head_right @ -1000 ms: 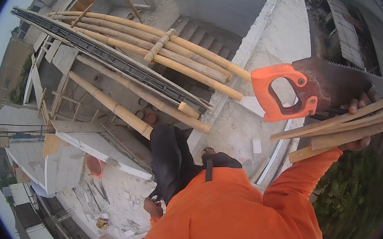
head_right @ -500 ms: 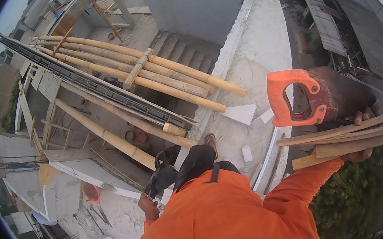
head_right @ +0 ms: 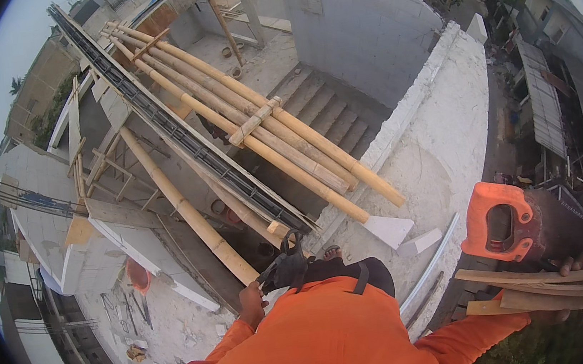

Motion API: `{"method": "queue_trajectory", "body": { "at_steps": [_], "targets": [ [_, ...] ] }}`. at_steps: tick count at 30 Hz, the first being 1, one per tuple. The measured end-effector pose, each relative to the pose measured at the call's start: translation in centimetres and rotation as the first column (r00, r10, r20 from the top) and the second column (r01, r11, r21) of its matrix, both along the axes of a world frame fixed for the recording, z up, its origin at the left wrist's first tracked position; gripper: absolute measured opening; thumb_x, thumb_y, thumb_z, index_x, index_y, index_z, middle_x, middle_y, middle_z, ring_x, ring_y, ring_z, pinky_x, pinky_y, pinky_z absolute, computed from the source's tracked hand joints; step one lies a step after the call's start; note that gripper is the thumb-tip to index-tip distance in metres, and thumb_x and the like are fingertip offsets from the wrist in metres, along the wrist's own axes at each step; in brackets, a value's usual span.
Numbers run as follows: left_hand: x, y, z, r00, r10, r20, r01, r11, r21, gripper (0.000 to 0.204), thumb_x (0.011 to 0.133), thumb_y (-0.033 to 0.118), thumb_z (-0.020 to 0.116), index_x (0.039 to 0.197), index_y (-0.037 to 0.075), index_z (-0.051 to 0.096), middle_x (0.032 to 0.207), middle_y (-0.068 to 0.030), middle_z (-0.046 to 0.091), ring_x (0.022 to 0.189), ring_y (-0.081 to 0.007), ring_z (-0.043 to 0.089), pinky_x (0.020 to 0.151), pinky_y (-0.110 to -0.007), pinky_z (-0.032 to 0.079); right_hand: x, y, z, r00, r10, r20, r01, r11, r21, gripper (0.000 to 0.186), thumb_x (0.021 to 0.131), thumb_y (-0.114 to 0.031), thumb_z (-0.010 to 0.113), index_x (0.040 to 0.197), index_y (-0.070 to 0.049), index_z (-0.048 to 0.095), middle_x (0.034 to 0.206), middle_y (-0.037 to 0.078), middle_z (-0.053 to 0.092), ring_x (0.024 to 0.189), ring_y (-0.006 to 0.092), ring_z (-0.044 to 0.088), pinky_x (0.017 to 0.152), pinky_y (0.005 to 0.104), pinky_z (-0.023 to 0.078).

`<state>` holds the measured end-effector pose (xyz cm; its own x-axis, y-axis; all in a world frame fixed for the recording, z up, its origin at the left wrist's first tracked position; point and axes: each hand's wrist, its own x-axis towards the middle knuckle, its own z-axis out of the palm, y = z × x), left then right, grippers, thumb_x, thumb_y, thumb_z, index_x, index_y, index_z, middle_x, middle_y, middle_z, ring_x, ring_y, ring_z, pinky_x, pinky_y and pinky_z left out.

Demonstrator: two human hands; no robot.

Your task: The person works on a bamboo scaffolding structure on a rooftop, using a hammer to secure wooden planks and bamboo poles. They then pick up a hand saw and a plastic bag, moving across the scaffolding while carrying these items.

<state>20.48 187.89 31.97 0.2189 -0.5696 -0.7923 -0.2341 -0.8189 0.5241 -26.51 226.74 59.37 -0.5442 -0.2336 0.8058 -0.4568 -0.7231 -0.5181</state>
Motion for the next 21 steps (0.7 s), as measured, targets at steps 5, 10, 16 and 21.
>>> {"method": "queue_trajectory", "body": {
  "at_steps": [5,10,16,21],
  "targets": [
    [-3.9,1.3,0.5,1.000,0.031,0.004,-0.031,0.999,0.015,0.021,0.079,0.023,0.057,0.086,0.004,0.058,0.072,-0.0057,0.052,0.065,-0.0193,0.053,0.048,-0.036,0.046,-6.1,2.0,-2.7,0.966,-0.254,-0.040,0.256,0.966,0.042,0.078,0.084,-0.044,0.047,0.136,0.010,0.023,0.131,0.028,0.033,0.100,0.0287,0.044,0.093,0.0392,0.034],
    [-6.2,3.8,-0.2,0.981,0.196,-0.015,-0.196,0.980,-0.040,0.020,0.080,0.023,0.055,0.085,0.004,0.059,0.070,-0.0056,0.051,0.063,-0.0187,0.051,0.047,-0.035,0.045,-12.4,-2.0,-4.3,0.801,-0.552,-0.233,0.574,0.818,0.037,0.079,0.083,-0.050,0.043,0.131,0.011,0.029,0.126,0.027,0.036,0.103,0.0297,0.043,0.091,0.0429,0.037],
    [-9.8,7.3,3.0,0.928,0.371,-0.033,-0.371,0.915,-0.160,0.013,0.079,0.023,0.054,0.077,0.010,0.054,0.062,0.0009,0.043,0.055,-0.0128,0.044,0.046,-0.033,0.040,-20.9,-3.9,-2.7,0.894,0.412,0.178,-0.424,0.905,0.038,0.076,0.076,-0.026,0.066,0.127,0.008,0.023,0.110,0.017,0.030,0.106,0.0268,0.039,0.094,0.0419,0.043],
    [-11.4,8.6,5.5,0.856,0.516,-0.028,-0.511,0.837,-0.194,0.014,0.080,0.023,0.054,0.072,0.010,0.052,0.058,0.0006,0.043,0.049,-0.0129,0.041,0.043,-0.031,0.039,-22.2,-9.3,-1.8,0.806,0.567,0.168,-0.581,0.812,0.049,0.076,0.073,-0.020,0.070,0.126,0.007,0.023,0.110,0.016,0.030,0.105,0.0282,0.040,0.094,0.0393,0.049]
  ]
}}
